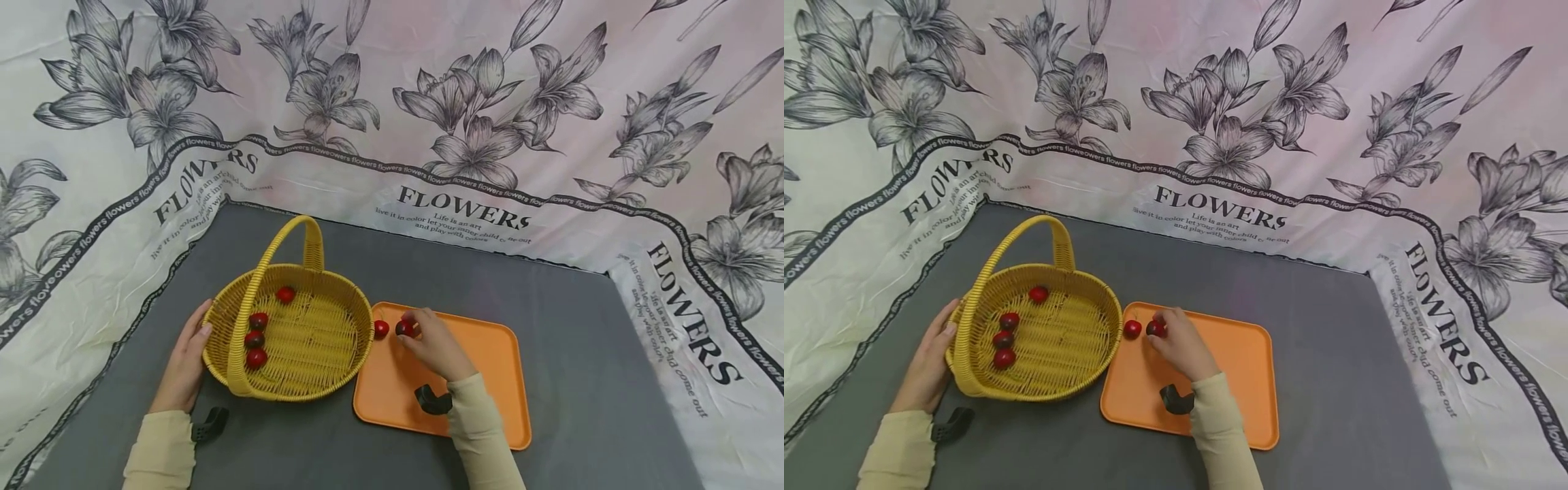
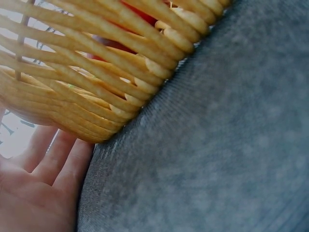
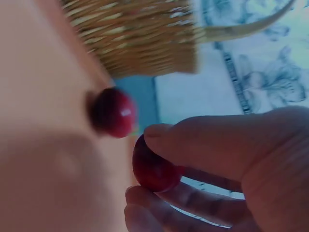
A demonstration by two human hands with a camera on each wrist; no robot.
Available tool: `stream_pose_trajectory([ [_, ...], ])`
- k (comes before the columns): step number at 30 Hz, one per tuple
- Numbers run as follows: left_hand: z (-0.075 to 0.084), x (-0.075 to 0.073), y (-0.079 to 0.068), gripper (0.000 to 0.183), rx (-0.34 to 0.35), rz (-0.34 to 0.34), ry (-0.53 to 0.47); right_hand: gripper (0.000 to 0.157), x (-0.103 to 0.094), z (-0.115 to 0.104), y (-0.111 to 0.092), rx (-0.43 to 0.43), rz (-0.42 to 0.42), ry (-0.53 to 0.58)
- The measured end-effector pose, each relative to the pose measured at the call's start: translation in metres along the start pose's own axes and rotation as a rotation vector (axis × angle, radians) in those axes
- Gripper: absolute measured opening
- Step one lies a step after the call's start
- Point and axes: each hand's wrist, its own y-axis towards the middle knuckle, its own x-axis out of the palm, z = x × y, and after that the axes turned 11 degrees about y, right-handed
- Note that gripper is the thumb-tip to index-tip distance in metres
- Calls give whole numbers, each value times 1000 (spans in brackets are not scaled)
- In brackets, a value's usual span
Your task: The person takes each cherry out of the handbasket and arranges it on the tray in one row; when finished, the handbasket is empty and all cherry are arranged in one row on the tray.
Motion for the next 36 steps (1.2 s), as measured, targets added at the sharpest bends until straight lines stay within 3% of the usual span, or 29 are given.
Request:
stream_pose_trajectory([
  [6,1,-1,0,57,-12,5,8,40,14,15,10,-4,29,-52],
  [14,0,0,0,57,-37,17,31,31,21,23,11,-42,30,-115],
  [36,0,-1,0,57,8,9,-7,40,22,20,11,30,-15,-97],
])
